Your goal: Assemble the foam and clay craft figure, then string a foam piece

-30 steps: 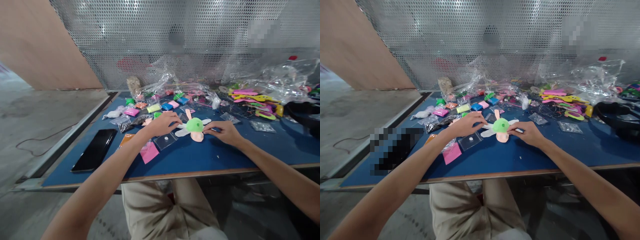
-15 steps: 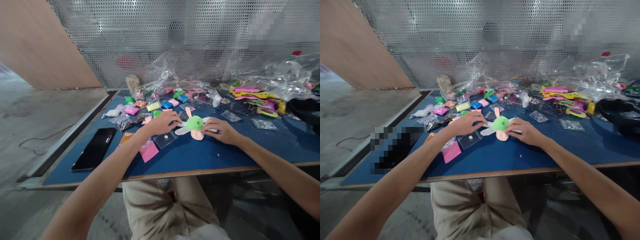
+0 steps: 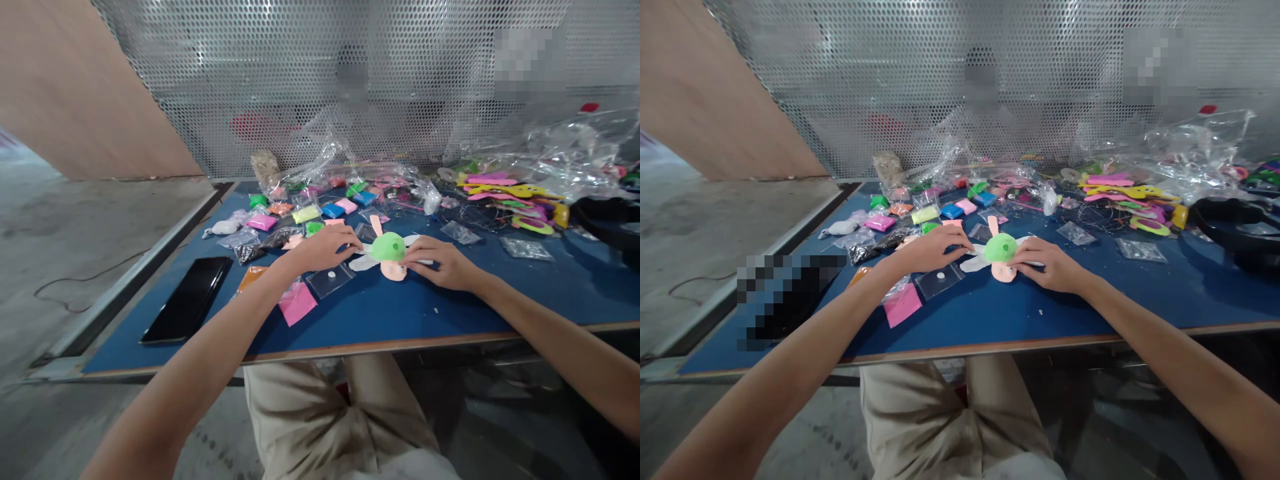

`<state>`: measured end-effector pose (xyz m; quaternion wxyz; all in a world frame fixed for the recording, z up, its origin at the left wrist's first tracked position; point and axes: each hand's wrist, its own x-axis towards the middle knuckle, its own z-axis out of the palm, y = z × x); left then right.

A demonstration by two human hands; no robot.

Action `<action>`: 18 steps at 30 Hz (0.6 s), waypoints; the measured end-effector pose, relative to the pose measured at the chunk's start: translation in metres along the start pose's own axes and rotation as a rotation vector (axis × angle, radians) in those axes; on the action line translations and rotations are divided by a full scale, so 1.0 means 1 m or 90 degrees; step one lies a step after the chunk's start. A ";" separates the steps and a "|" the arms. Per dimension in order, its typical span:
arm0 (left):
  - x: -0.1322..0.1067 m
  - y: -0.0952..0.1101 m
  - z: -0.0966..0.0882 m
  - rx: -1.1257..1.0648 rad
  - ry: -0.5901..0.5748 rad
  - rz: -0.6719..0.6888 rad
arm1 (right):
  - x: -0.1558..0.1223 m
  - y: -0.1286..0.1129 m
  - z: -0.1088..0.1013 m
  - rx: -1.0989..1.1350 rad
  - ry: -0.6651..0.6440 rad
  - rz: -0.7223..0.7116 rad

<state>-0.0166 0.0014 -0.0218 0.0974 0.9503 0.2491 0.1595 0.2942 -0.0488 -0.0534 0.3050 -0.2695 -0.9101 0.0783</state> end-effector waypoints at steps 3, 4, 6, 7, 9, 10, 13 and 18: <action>0.000 0.000 0.000 0.003 -0.001 0.004 | -0.002 0.000 -0.002 -0.033 0.049 -0.011; 0.001 0.000 0.000 0.002 -0.002 0.006 | -0.002 0.000 -0.002 -0.051 0.059 -0.020; 0.001 0.000 -0.001 0.003 -0.005 0.008 | -0.004 0.000 -0.003 -0.088 0.069 -0.041; 0.001 0.001 -0.001 0.003 -0.006 0.008 | -0.005 0.000 -0.003 -0.103 0.069 -0.050; 0.001 0.002 -0.002 0.003 -0.007 0.006 | -0.006 0.000 -0.003 -0.122 0.067 -0.059; 0.001 0.002 -0.002 0.003 -0.007 0.004 | -0.006 0.000 -0.003 -0.126 0.064 -0.060; 0.000 0.002 -0.002 0.000 -0.009 0.003 | -0.005 -0.001 -0.002 -0.128 0.055 -0.058; 0.000 0.001 -0.002 -0.006 -0.011 0.004 | -0.005 -0.001 0.001 -0.111 0.047 -0.059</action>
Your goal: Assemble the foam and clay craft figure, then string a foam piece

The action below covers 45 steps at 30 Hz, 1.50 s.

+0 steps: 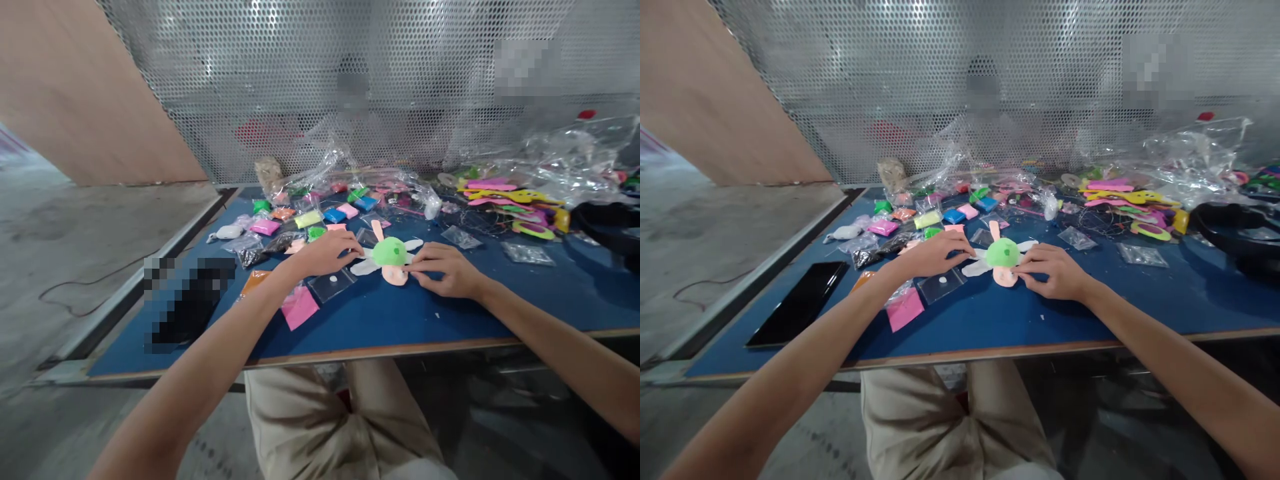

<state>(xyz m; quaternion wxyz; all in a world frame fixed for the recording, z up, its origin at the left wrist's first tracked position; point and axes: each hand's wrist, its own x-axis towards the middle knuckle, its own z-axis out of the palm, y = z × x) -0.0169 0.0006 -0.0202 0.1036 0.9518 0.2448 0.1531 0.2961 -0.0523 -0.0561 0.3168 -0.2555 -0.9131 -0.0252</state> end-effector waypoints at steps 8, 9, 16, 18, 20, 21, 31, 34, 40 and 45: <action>-0.001 -0.002 0.001 0.001 0.005 -0.004 | -0.001 0.000 -0.001 -0.001 -0.020 0.004; -0.001 -0.002 0.001 0.000 0.005 -0.006 | -0.001 0.000 -0.002 -0.006 -0.026 0.003; 0.000 -0.002 0.000 -0.004 0.005 -0.004 | -0.001 0.001 -0.002 -0.057 -0.053 -0.034; 0.000 -0.002 0.000 -0.004 0.004 -0.005 | -0.001 0.000 -0.002 -0.068 -0.061 -0.042; 0.000 -0.001 0.000 -0.002 0.006 -0.006 | -0.001 0.000 -0.002 -0.085 -0.066 -0.043; 0.000 -0.001 0.000 -0.001 0.007 -0.007 | -0.001 0.000 -0.003 -0.097 -0.064 -0.041; 0.001 0.001 -0.001 0.010 0.002 -0.005 | -0.003 -0.001 -0.005 -0.148 -0.079 -0.066; 0.000 0.001 -0.002 0.012 0.009 -0.009 | -0.003 -0.001 -0.004 -0.129 -0.056 -0.061; 0.000 0.003 -0.003 0.012 0.032 -0.006 | -0.002 0.000 -0.003 -0.134 -0.074 -0.082; 0.001 0.011 -0.006 -0.037 0.086 -0.022 | 0.001 0.001 -0.005 -0.064 0.014 -0.014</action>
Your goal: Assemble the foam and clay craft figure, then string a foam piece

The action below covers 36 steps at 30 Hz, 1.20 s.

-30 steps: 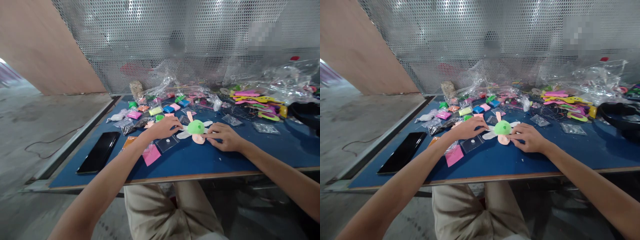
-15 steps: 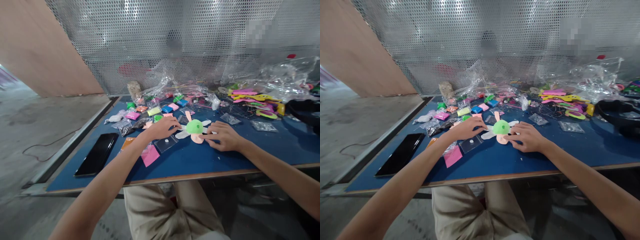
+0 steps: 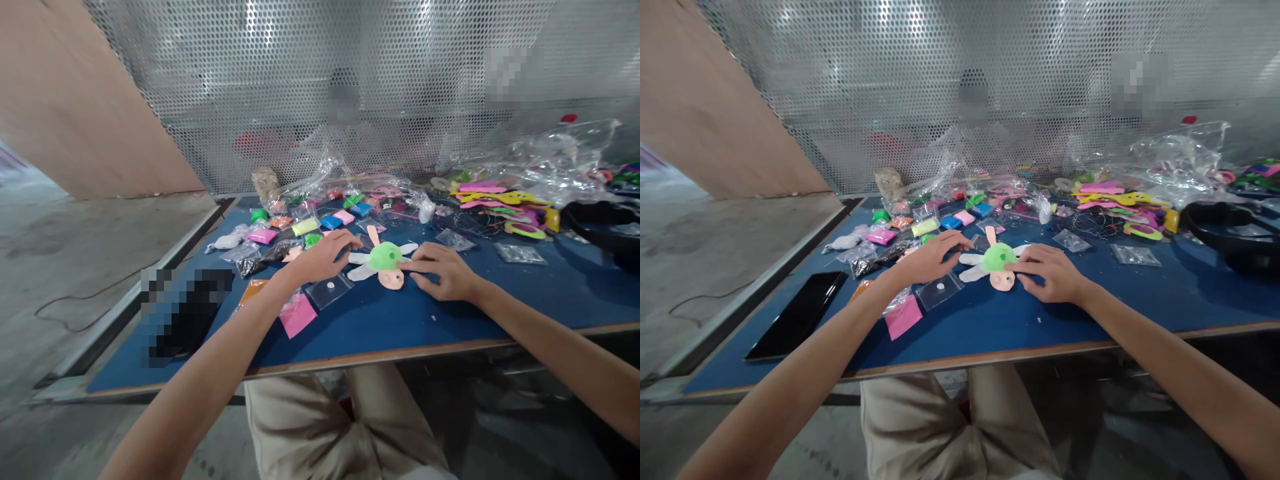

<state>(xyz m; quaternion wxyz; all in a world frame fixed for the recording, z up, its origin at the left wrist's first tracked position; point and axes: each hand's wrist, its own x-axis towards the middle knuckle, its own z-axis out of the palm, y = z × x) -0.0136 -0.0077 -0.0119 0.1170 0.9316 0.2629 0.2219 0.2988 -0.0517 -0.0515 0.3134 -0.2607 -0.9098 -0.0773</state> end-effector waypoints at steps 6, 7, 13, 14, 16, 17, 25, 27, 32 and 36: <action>0.003 0.017 -0.003 -0.118 0.033 -0.074 | 0.021 0.007 -0.015 -0.070 0.036 0.005; 0.003 0.021 -0.003 -0.145 0.030 -0.079 | 0.026 0.006 -0.018 -0.086 0.027 -0.012; 0.003 0.030 0.005 -0.337 0.035 -0.070 | 0.061 -0.008 -0.020 -0.115 0.049 -0.073; 0.003 0.029 0.007 -0.375 0.036 -0.070 | 0.065 -0.010 -0.017 -0.116 0.060 -0.075; 0.002 0.027 0.009 -0.438 0.024 -0.071 | 0.071 -0.012 -0.008 -0.122 0.077 -0.080; 0.001 0.027 0.009 -0.460 0.011 -0.071 | 0.072 -0.013 -0.003 -0.125 0.083 -0.076; 0.001 0.030 0.005 -0.347 -0.024 -0.093 | 0.064 -0.018 0.014 -0.114 0.141 -0.029; 0.002 0.029 0.007 -0.274 0.010 -0.104 | 0.063 -0.019 0.012 -0.121 0.155 -0.008; 0.003 0.030 0.011 -0.282 0.017 -0.093 | 0.060 -0.020 0.012 -0.145 0.174 -0.017; 0.003 0.033 0.008 -0.325 0.028 -0.083 | 0.058 -0.017 0.015 -0.131 0.153 -0.017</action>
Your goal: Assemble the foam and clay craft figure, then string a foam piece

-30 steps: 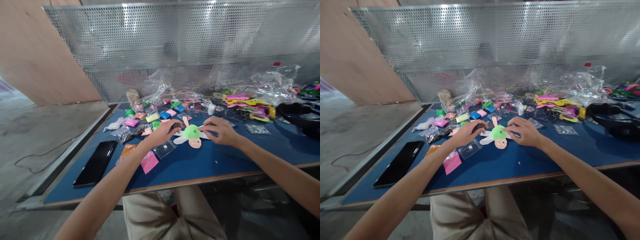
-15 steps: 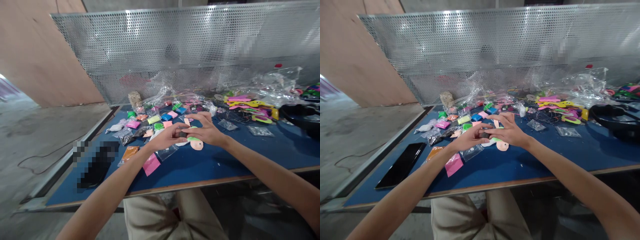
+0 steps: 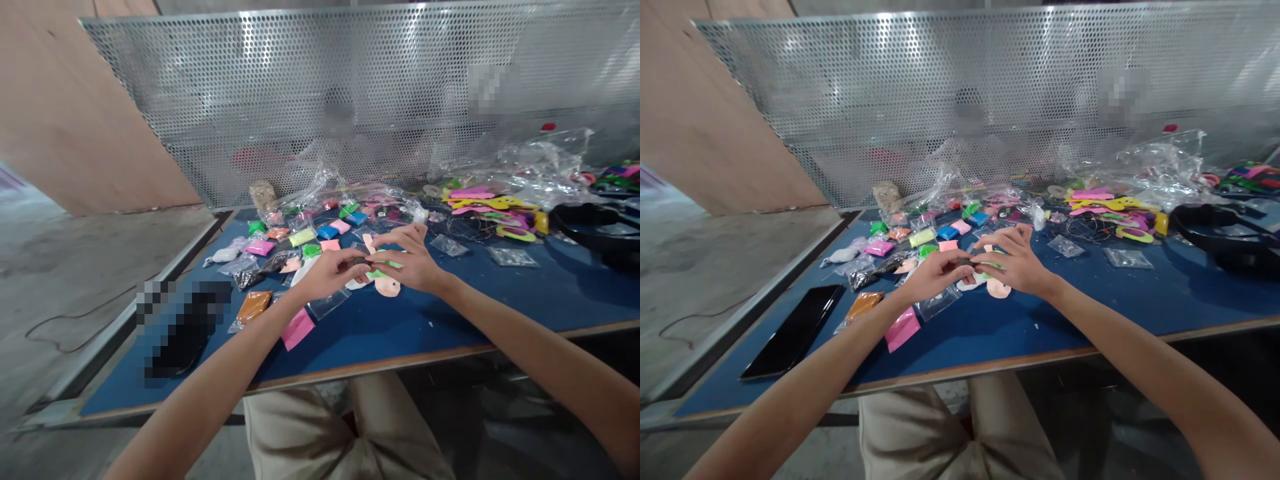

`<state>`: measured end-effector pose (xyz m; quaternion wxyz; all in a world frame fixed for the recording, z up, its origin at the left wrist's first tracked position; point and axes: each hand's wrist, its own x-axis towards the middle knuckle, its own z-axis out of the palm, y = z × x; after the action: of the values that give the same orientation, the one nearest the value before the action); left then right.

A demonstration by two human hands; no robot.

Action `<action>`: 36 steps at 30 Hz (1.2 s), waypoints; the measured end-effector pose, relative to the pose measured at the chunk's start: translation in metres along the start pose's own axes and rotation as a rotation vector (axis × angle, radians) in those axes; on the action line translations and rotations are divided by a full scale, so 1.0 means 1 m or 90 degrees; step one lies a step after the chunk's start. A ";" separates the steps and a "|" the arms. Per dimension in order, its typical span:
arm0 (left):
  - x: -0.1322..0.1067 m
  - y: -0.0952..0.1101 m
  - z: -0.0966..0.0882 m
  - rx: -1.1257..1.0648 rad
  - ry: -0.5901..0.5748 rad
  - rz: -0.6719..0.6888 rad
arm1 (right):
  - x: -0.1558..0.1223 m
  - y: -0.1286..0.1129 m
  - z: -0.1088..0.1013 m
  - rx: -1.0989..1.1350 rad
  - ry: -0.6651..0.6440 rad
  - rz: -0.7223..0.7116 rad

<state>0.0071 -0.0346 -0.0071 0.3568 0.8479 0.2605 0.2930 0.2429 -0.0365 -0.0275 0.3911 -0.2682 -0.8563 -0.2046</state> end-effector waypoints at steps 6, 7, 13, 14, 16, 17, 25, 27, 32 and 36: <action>0.000 0.001 -0.003 0.018 -0.010 0.037 | 0.000 0.002 0.005 0.020 0.028 -0.023; 0.000 0.001 -0.003 0.017 -0.019 0.042 | 0.000 0.002 0.005 0.023 0.033 -0.024; 0.000 0.007 -0.002 0.001 -0.043 0.037 | 0.003 -0.005 -0.001 0.055 0.040 -0.018; 0.000 0.007 -0.002 -0.010 -0.049 0.032 | 0.004 -0.006 -0.002 0.062 0.033 -0.011; 0.000 0.006 -0.002 -0.024 -0.057 0.019 | 0.006 -0.006 -0.003 0.092 0.012 0.015; 0.000 0.004 -0.004 -0.022 -0.051 0.014 | 0.008 -0.005 -0.003 0.119 0.011 0.040; 0.001 -0.027 -0.028 0.250 0.011 0.025 | 0.005 0.030 -0.010 0.311 0.224 0.352; 0.002 -0.027 -0.030 0.296 0.011 0.064 | 0.002 0.037 -0.012 0.297 0.193 0.349; 0.001 -0.018 -0.032 0.333 -0.036 0.107 | 0.001 0.037 -0.014 0.282 0.084 0.287; 0.002 -0.015 -0.034 0.352 -0.044 0.070 | 0.002 0.030 -0.012 0.319 0.007 0.236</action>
<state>-0.0184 -0.0088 0.0011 0.1045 0.9354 0.2719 0.2007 0.2669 -0.0198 -0.0143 0.4801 -0.3141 -0.8145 0.0866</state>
